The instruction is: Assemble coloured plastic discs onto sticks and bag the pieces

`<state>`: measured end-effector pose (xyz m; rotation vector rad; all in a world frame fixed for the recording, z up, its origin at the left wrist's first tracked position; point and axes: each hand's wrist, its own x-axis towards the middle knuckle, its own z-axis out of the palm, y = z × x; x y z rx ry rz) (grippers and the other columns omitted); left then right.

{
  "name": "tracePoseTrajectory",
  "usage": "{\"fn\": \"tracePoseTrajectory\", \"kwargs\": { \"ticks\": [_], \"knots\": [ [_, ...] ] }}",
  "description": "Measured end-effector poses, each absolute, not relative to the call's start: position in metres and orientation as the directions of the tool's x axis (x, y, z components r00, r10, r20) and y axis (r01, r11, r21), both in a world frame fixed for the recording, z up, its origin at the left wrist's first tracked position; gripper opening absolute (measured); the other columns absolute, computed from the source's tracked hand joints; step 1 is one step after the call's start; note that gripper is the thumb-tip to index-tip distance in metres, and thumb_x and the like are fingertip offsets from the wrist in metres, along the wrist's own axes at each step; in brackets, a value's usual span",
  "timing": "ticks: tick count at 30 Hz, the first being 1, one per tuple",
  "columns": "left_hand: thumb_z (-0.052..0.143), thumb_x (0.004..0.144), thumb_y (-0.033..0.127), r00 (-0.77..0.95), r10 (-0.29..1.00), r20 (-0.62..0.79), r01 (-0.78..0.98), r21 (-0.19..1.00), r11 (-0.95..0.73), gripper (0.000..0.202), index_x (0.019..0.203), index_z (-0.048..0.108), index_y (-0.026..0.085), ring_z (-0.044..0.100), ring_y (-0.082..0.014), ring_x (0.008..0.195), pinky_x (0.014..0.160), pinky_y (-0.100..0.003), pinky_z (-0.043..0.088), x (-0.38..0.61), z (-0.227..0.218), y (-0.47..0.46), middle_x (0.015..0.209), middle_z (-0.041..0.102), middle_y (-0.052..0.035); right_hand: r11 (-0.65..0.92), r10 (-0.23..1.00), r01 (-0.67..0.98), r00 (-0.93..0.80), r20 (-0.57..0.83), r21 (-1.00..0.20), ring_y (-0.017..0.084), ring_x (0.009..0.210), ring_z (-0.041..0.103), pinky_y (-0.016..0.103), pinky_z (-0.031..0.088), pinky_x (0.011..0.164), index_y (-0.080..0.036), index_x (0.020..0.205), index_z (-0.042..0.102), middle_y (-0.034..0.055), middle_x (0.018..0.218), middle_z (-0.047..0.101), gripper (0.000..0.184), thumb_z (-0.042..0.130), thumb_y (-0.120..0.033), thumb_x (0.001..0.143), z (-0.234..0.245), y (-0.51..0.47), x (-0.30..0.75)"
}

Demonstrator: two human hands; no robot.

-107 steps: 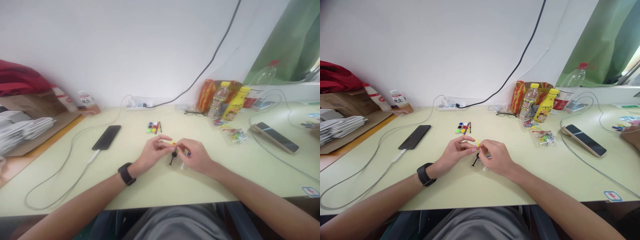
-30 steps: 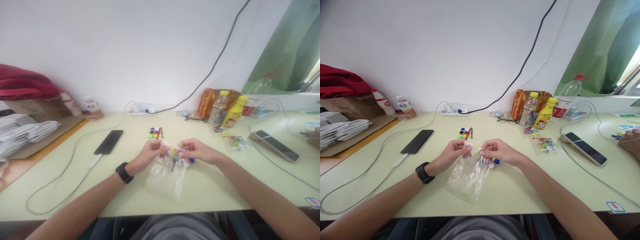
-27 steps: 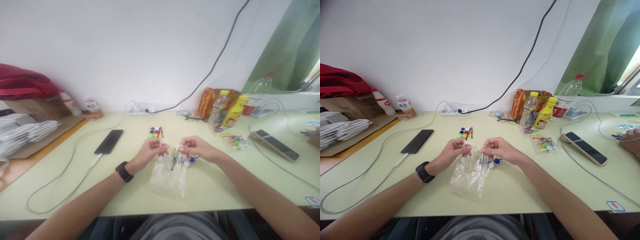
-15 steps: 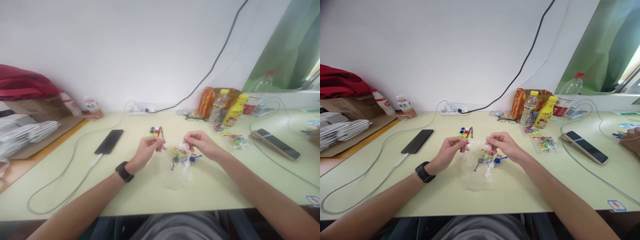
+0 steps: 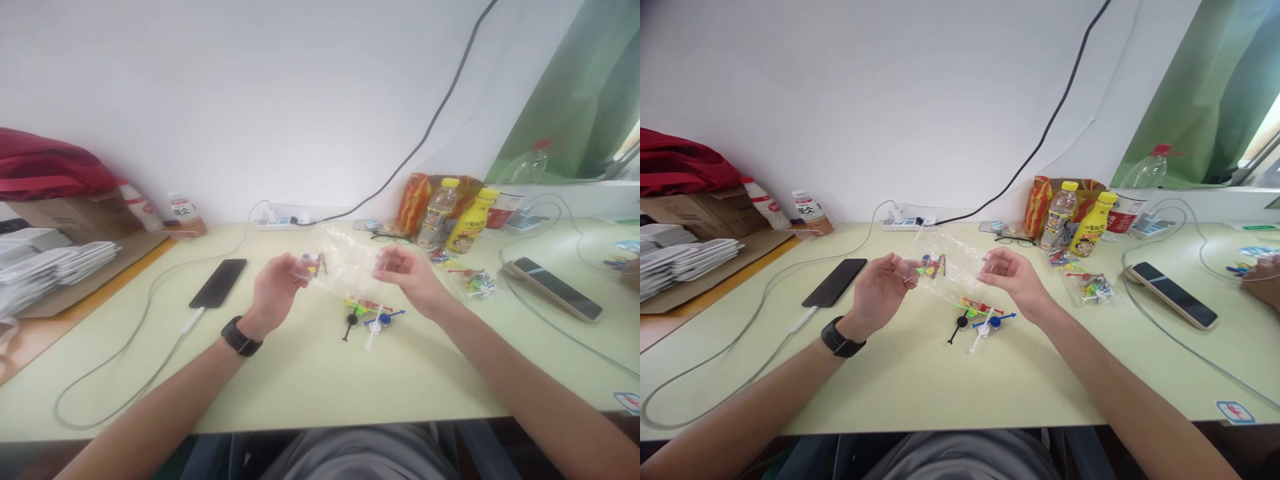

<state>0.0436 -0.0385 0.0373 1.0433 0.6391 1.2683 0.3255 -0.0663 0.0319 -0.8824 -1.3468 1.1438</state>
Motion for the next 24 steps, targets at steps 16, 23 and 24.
{"fn": "tracePoseTrajectory", "kwargs": {
  "ticks": [16, 23, 24],
  "knots": [
    [0.071, 0.091, 0.061, 0.859, 0.509, 0.05, 0.128, 0.942, -0.309, 0.083, 0.16, 0.036, 0.031, 0.045, -0.0347, 0.142, 0.119, -0.054, 0.031, 0.037, 0.042, -0.046, 0.151, 0.052, -0.0145, 0.836, 0.528, 0.331, -0.268, 0.806, -0.438, 0.022, 0.093, 0.068, 0.038, 0.058, 0.082, -0.026, 0.104, 0.072, 0.0057, 0.096, 0.068, 0.016, 0.072, -0.014, 0.092, 0.037, -0.095, 0.303],
    [0.073, 0.092, 0.053, 0.865, 0.493, -0.091, 0.306, 0.875, -0.375, 0.081, 0.161, 0.033, 0.035, 0.048, -0.0322, 0.139, 0.117, -0.049, 0.037, 0.034, 0.053, -0.049, 0.15, 0.052, -0.01, 0.893, 0.345, 0.415, -0.379, 0.859, -0.176, 0.02, 0.081, 0.068, 0.04, 0.055, 0.084, -0.024, 0.092, 0.066, 0.0037, 0.087, 0.072, 0.016, 0.069, -0.008, 0.092, 0.041, -0.103, 0.3],
    [0.073, 0.092, 0.052, 0.866, 0.489, -0.101, 0.316, 0.869, -0.381, 0.081, 0.161, 0.033, 0.035, 0.048, -0.0321, 0.139, 0.117, -0.048, 0.037, 0.034, 0.055, -0.047, 0.152, 0.051, -0.0096, 0.892, 0.348, 0.42, -0.41, 0.843, -0.164, 0.019, 0.077, 0.067, 0.04, 0.054, 0.083, -0.024, 0.095, 0.067, 0.0025, 0.085, 0.073, 0.017, 0.069, -0.008, 0.093, 0.044, -0.104, 0.302]
  ]
}}
